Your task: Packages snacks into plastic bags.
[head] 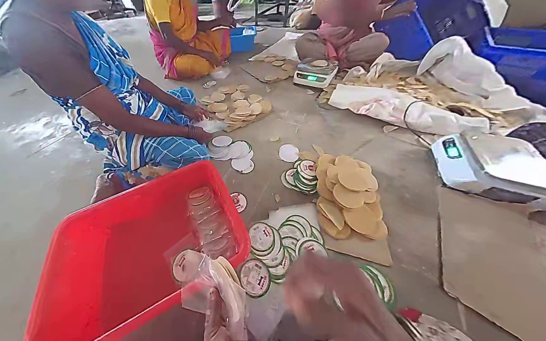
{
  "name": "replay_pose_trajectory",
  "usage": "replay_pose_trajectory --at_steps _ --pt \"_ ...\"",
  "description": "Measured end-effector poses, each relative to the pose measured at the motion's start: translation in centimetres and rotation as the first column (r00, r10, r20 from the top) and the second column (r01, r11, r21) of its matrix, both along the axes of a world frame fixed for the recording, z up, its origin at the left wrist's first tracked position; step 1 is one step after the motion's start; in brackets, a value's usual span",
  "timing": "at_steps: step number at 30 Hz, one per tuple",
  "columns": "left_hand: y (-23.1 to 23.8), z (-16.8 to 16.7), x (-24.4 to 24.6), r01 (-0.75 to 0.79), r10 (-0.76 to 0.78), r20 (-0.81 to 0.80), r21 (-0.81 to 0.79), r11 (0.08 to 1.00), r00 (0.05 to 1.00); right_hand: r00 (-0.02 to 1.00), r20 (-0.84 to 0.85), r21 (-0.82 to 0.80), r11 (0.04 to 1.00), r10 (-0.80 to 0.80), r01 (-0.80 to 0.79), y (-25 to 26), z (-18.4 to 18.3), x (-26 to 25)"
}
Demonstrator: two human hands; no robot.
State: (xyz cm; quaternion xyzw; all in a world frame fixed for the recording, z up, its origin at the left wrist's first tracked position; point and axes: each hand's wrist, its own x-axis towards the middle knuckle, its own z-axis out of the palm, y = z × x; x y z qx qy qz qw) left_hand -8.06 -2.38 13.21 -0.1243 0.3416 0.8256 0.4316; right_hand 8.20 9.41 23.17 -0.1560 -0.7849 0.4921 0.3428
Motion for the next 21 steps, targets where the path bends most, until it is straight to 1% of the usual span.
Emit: replay_pose_trajectory --at_steps 1,2,4,6,7,8,9,11,13,15,16,18,19,20,21 --pt "0.0 -0.1 0.2 0.003 -0.003 -0.011 0.0 1.0 1.0 0.985 0.121 0.08 0.99 -0.126 0.117 3.5 -2.8 -1.8" --pt "0.0 -0.1 0.3 0.003 -0.003 -0.016 0.006 1.0 1.0 0.947 0.253 0.137 0.976 -0.198 0.168 6.8 -5.3 -3.7" --pt "0.2 -0.5 0.3 -0.024 0.024 0.013 0.036 0.999 1.0 0.821 0.521 0.216 0.966 -0.236 0.14 11.9 -9.5 -8.1" --pt "0.2 -0.9 0.2 -0.05 0.049 0.017 0.059 0.997 0.999 0.597 0.778 0.207 0.977 -0.196 0.052 14.3 -13.1 -12.6" --pt "0.2 -1.0 0.1 -0.049 0.05 -0.002 0.073 0.996 0.999 0.517 0.834 0.213 0.977 -0.194 0.024 14.9 -15.2 -14.5" --pt "0.2 -1.2 0.0 -0.04 0.042 -0.033 0.072 0.997 0.999 0.484 0.852 0.225 0.974 -0.2 0.008 15.1 -17.4 -15.8" --pt "0.2 -1.3 0.1 -0.033 0.037 -0.057 0.068 0.997 0.998 0.47 0.856 0.242 0.97 -0.213 -0.002 15.0 -19.2 -16.7" --pt "0.2 -1.5 0.1 -0.026 0.03 -0.087 0.05 0.998 0.996 0.491 0.828 0.297 0.955 -0.27 0.026 14.6 -21.1 -17.7" --pt "0.5 -0.9 0.6 -0.051 0.048 -0.121 -0.017 0.999 0.991 0.526 0.795 0.332 0.942 -0.303 0.042 14.1 -21.2 -18.1" --pt "0.8 -0.2 1.1 -0.065 0.053 -0.125 -0.094 0.993 0.991 0.555 0.783 0.33 0.944 -0.281 0.011 13.8 -21.2 -17.7" --pt "1.0 -0.5 1.0 -0.049 0.038 -0.113 -0.093 0.994 0.993 0.569 0.771 0.335 0.942 -0.286 0.02 14.0 -21.3 -17.3" --pt "0.8 -1.5 0.6 -0.008 0.004 -0.098 -0.042 0.999 0.995 0.612 0.722 0.316 0.941 -0.323 0.122 14.4 -21.5 -16.3" --pt "0.7 -1.9 0.5 0.001 -0.003 -0.111 -0.015 1.0 0.994 0.632 0.688 0.285 0.934 -0.356 0.216 14.6 -21.1 -15.4" --pt "0.7 -2.0 0.4 0.003 -0.003 -0.127 0.0 1.0 0.992 0.674 0.645 0.185 0.929 -0.36 0.319 14.5 -19.8 -14.0" --pt "0.8 -2.1 0.4 -0.002 0.003 -0.128 0.004 1.0 0.992 0.716 0.569 0.111 0.9 -0.405 0.421 14.1 -18.2 -12.4"
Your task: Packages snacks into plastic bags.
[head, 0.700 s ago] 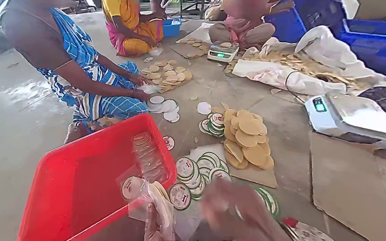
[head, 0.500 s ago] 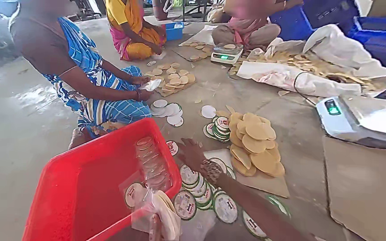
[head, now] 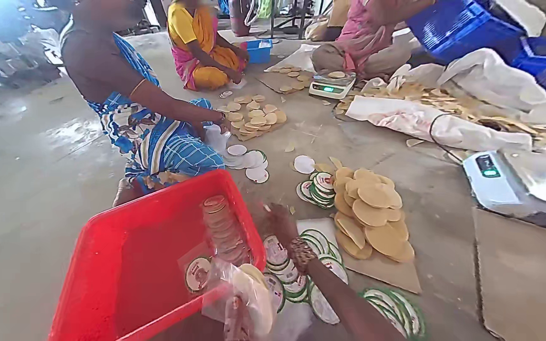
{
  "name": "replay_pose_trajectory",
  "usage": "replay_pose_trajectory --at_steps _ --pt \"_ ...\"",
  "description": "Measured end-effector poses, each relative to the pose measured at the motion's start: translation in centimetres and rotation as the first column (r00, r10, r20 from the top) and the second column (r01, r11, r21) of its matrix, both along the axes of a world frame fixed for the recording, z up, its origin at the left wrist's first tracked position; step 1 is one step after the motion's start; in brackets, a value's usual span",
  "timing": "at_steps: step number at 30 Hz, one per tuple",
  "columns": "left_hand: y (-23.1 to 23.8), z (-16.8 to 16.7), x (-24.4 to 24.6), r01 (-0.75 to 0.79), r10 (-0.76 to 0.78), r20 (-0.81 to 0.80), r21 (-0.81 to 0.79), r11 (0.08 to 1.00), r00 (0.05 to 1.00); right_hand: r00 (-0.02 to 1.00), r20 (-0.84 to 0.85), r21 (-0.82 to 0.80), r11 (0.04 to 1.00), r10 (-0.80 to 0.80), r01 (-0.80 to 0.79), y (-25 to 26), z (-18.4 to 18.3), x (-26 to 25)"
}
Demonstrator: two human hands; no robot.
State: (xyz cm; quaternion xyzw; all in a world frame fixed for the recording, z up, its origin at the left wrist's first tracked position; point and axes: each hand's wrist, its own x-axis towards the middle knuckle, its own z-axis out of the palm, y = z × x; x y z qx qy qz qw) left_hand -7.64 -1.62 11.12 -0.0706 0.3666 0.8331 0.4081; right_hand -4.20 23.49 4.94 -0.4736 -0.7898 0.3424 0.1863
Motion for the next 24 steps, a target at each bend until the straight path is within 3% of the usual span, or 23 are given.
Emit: replay_pose_trajectory --at_steps 2,4,8,12,16,18,20,22,24 --pt "-0.1 0.0 0.2 0.006 -0.006 0.013 -0.005 1.0 1.0 0.972 -0.227 0.129 0.987 -0.065 0.096 -2.5 3.4 3.7" --pt "0.0 0.3 0.4 0.032 -0.03 0.025 -0.057 0.998 0.999 0.943 -0.327 0.404 0.911 0.059 0.083 -5.1 5.9 7.0" --pt "0.2 1.1 1.3 0.092 -0.089 0.058 -0.042 0.995 0.994 0.956 -0.011 0.65 0.729 0.292 -0.215 -9.9 9.5 12.0" --pt "-0.2 1.2 2.2 0.153 -0.161 0.101 0.083 0.985 0.982 0.927 0.211 0.747 0.56 0.311 -0.358 -12.4 10.6 13.8" --pt "-0.5 1.5 3.2 0.224 -0.228 0.064 0.072 0.972 0.971 0.872 0.349 0.746 0.462 0.343 -0.48 -14.3 12.1 13.9" --pt "-0.6 1.6 3.5 0.236 -0.24 0.043 0.078 0.969 0.97 0.824 0.401 0.681 0.471 0.401 -0.561 -15.4 12.4 13.7" --pt "-0.6 1.4 3.6 0.258 -0.258 0.002 0.069 0.964 0.966 0.793 0.356 0.586 0.542 0.495 -0.602 -16.2 12.4 13.6" --pt "-0.4 0.8 3.5 0.277 -0.275 -0.036 0.061 0.959 0.961 0.828 0.22 0.514 0.66 0.516 -0.548 -16.6 12.5 13.9" --pt "-0.2 0.2 3.4 0.276 -0.272 -0.06 0.053 0.96 0.96 0.906 0.041 0.456 0.799 0.422 -0.393 -16.8 12.6 14.1"
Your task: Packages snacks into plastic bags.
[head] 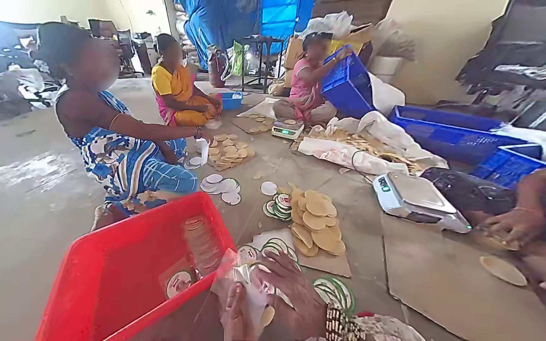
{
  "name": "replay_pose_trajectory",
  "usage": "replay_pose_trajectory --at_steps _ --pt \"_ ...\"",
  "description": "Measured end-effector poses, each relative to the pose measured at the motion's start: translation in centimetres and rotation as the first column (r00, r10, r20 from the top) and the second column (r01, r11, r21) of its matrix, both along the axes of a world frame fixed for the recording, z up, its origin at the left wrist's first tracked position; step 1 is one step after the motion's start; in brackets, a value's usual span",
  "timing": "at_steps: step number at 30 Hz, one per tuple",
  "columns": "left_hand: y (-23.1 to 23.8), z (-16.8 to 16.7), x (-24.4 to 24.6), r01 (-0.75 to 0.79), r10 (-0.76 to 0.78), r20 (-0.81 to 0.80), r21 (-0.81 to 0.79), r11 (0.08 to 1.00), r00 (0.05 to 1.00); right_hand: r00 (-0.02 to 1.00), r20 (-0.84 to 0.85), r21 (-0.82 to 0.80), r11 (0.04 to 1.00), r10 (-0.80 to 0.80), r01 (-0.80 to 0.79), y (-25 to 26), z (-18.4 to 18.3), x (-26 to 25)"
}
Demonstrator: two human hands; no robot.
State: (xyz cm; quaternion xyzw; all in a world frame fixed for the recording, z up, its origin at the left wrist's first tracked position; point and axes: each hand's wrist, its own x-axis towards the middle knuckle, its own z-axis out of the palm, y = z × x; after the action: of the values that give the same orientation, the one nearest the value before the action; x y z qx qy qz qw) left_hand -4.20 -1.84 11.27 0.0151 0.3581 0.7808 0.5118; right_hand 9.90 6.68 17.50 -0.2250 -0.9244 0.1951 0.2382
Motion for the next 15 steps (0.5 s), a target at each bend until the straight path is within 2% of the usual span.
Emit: replay_pose_trajectory --at_steps 2,4,5,6,10,11,13,15 --pt "0.2 -0.7 0.1 -0.012 0.012 -0.019 0.005 1.0 1.0 0.974 -0.08 -0.275 0.944 -0.213 0.184 -0.4 -0.4 -0.2" --pt "0.2 -0.5 0.5 -0.014 0.014 -0.049 0.003 1.0 0.999 0.928 -0.028 -0.578 0.764 -0.371 0.288 -0.5 -1.0 -0.8" --pt "0.1 -0.3 0.8 -0.007 0.007 -0.074 -0.001 1.0 0.997 0.915 0.013 -0.675 0.671 -0.404 0.306 -0.5 -1.5 -1.1" --pt "0.1 -0.2 1.1 0.002 -0.003 -0.113 -0.009 1.0 0.994 0.908 0.045 -0.714 0.622 -0.416 0.32 -0.5 -1.8 -1.2" --pt "-0.2 -1.8 1.6 0.006 0.006 -0.279 0.042 0.999 0.96 0.876 0.018 -0.603 0.694 -0.482 0.394 -1.3 -3.0 -0.2" --pt "-0.3 -1.4 1.6 -0.011 0.02 -0.292 0.032 0.999 0.956 0.858 -0.011 -0.579 0.703 -0.513 0.413 -1.8 -3.0 0.2" --pt "-0.6 1.7 1.6 -0.053 0.035 -0.276 -0.056 0.997 0.96 0.822 -0.012 -0.562 0.684 -0.569 0.465 -2.9 -3.0 1.2" --pt "-0.1 1.4 1.3 -0.074 0.052 -0.268 -0.075 0.994 0.962 0.821 0.164 -0.532 0.652 -0.546 0.54 -3.8 -3.8 2.5"
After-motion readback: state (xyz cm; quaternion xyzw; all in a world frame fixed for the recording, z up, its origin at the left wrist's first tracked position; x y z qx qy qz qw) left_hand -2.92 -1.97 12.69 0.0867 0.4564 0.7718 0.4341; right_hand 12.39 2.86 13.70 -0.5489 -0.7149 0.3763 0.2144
